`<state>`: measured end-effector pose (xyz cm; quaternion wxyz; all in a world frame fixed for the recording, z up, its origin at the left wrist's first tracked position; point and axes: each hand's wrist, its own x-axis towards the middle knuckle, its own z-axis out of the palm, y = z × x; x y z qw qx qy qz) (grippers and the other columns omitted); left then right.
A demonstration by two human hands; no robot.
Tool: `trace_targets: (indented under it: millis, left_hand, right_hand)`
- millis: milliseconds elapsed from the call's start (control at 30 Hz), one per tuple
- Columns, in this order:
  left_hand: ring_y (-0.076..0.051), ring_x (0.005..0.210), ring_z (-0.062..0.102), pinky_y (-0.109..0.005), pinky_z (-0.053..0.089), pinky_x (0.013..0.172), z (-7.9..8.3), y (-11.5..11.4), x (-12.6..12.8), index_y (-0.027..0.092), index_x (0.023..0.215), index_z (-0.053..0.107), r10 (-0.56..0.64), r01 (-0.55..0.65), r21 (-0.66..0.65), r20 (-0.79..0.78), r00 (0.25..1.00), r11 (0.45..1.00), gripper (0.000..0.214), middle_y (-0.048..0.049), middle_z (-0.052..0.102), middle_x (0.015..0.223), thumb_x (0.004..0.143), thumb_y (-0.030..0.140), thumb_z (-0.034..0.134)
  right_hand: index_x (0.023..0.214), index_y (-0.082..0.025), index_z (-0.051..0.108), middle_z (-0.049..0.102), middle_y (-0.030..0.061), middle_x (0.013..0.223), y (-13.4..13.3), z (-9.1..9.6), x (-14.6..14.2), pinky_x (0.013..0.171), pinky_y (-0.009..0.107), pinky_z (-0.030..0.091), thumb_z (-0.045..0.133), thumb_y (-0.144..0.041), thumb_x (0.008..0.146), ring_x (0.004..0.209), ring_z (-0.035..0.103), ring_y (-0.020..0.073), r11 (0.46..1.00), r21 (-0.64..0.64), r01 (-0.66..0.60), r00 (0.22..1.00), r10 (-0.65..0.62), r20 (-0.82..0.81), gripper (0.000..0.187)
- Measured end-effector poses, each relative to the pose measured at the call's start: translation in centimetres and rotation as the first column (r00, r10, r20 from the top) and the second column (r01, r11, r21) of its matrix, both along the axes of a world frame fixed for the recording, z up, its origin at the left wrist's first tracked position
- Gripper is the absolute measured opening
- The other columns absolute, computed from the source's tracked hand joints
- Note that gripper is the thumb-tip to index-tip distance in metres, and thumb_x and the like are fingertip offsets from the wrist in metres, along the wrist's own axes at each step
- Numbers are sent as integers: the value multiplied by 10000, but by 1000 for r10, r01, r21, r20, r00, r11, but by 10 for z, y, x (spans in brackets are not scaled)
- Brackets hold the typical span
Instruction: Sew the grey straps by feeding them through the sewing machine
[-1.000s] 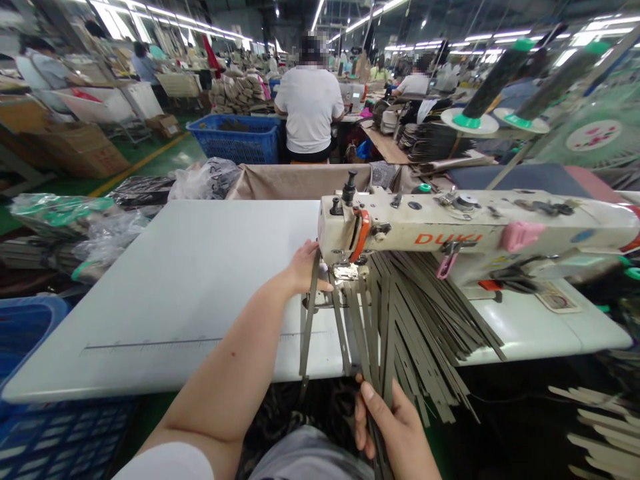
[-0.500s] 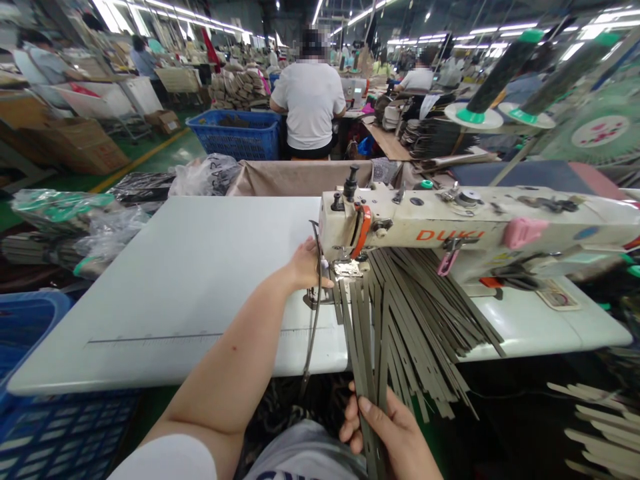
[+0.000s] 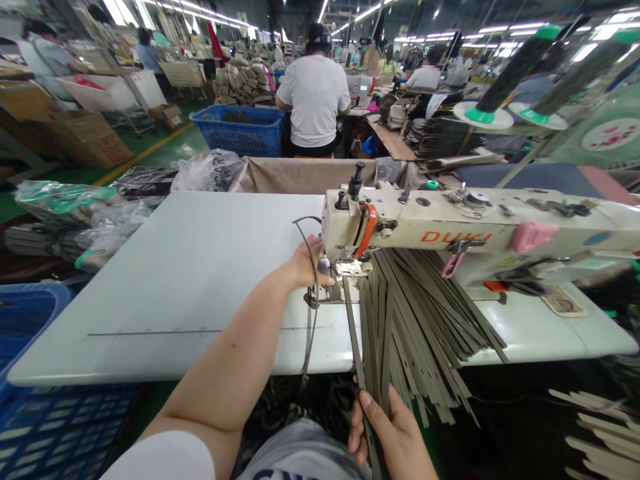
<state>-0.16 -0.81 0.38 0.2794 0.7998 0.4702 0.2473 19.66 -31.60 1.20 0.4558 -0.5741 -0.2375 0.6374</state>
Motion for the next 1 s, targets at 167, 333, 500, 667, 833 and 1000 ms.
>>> trace_targets:
  millis: [167,333,500,667,833,1000]
  left_hand:
    - [-386,1529,648,-565,447,1391,-3,8,4,210,1384,750,72,-72,39,4,997,997,758,-143,752,1523,665,228,993]
    - [-424,1529,635,-593,459,1382,-23,15,8,169,1300,750,186,-185,72,2,983,980,669,-180,737,1518,667,175,967]
    - [-410,1388,724,-571,544,1298,-25,15,8,196,1304,732,220,-225,68,65,973,972,680,-155,771,1446,664,204,960]
    - [-446,1299,760,-583,595,1233,-17,13,9,217,1170,770,225,-226,58,9,974,972,580,-141,808,1348,637,212,998]
    - [-384,1296,775,-525,605,1241,-19,12,9,218,1163,778,223,-225,64,33,974,972,480,-120,818,1362,719,189,958]
    - [-369,1378,747,-542,573,1285,-20,15,11,216,1210,800,244,-246,26,53,968,969,398,-115,820,1411,825,137,861]
  right_hand:
    - [873,-204,711,761,-13,658,1,-1,0,463,233,508,979,-765,835,482,683,140,1000,1,21,1000,-21,-7,623]
    - [916,-201,734,756,-16,664,1,-1,-1,469,243,517,975,-780,827,504,701,156,1000,8,18,1000,-18,7,634]
    - [880,-206,721,743,-19,633,2,0,-1,451,246,493,974,-802,806,469,673,151,1000,-3,18,1000,-18,16,652]
    - [881,-194,735,744,-20,637,3,0,-1,445,232,484,975,-818,789,465,679,145,999,-13,37,999,-37,5,675]
    - [887,-208,720,733,-29,622,3,-3,-1,437,234,463,960,-837,792,460,652,140,1000,-4,25,999,-24,22,680]
    - [876,-217,703,754,-21,669,1,-5,-3,436,224,478,981,-788,812,477,667,133,999,21,26,1000,-26,15,638]
